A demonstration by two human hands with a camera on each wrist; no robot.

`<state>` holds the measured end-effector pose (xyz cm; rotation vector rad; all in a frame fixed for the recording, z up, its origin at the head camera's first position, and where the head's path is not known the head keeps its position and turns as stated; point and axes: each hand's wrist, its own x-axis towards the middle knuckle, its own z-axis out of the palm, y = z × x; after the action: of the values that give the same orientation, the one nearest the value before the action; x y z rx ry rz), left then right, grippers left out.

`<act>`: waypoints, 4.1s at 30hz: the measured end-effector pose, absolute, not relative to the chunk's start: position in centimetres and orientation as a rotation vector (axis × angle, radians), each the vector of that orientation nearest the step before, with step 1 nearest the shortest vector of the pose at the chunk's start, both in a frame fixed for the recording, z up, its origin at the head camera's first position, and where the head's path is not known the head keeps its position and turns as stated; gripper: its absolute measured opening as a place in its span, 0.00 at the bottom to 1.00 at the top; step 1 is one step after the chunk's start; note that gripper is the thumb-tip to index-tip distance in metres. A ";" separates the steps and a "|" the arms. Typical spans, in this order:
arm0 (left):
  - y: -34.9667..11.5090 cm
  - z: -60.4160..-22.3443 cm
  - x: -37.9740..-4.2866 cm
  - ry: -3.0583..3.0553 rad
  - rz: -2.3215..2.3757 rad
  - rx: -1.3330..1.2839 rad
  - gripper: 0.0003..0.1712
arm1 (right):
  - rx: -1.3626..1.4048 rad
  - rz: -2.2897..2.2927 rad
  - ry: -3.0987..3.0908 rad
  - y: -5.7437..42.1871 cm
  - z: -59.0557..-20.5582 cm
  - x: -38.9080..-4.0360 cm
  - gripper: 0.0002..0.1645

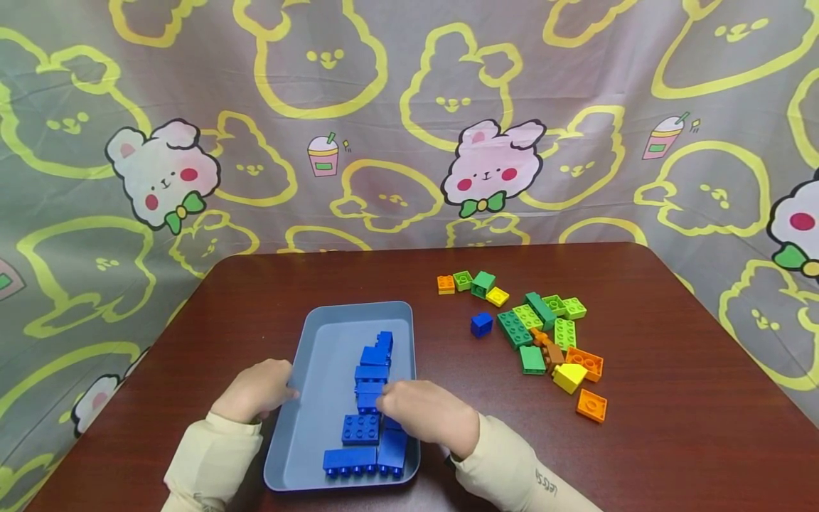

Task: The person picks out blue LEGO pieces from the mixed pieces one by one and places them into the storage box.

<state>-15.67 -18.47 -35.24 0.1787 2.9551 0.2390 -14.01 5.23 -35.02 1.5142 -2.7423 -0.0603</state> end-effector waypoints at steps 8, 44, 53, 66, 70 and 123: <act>-18.5 -35.1 -15.5 2.954 0.255 0.183 0.06 | 1.436 0.126 -2.850 6.3 -34.0 -14.6 0.15; -18.5 -35.1 -15.5 2.953 0.255 0.177 0.05 | 0.735 0.441 -2.947 14.5 -35.8 -22.0 0.17; -18.5 -35.1 -15.5 2.962 0.248 0.181 0.06 | 0.618 0.457 -2.973 15.1 -36.9 -22.7 0.21; -18.6 -35.2 -15.6 2.950 0.241 0.175 0.06 | 0.624 0.435 -2.933 15.5 -38.4 -23.6 0.19; -18.6 -35.2 -15.6 2.946 0.242 0.168 0.06 | 0.623 0.443 -2.921 15.6 -38.4 -23.6 0.18; -18.6 -35.3 -15.5 2.942 0.267 0.163 0.08 | 0.671 0.499 -2.785 13.9 -36.3 -21.8 0.13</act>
<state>-15.48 -18.62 -35.35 0.1633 2.9424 0.2667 -21.83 13.94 -36.33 0.6709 -2.7850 0.4993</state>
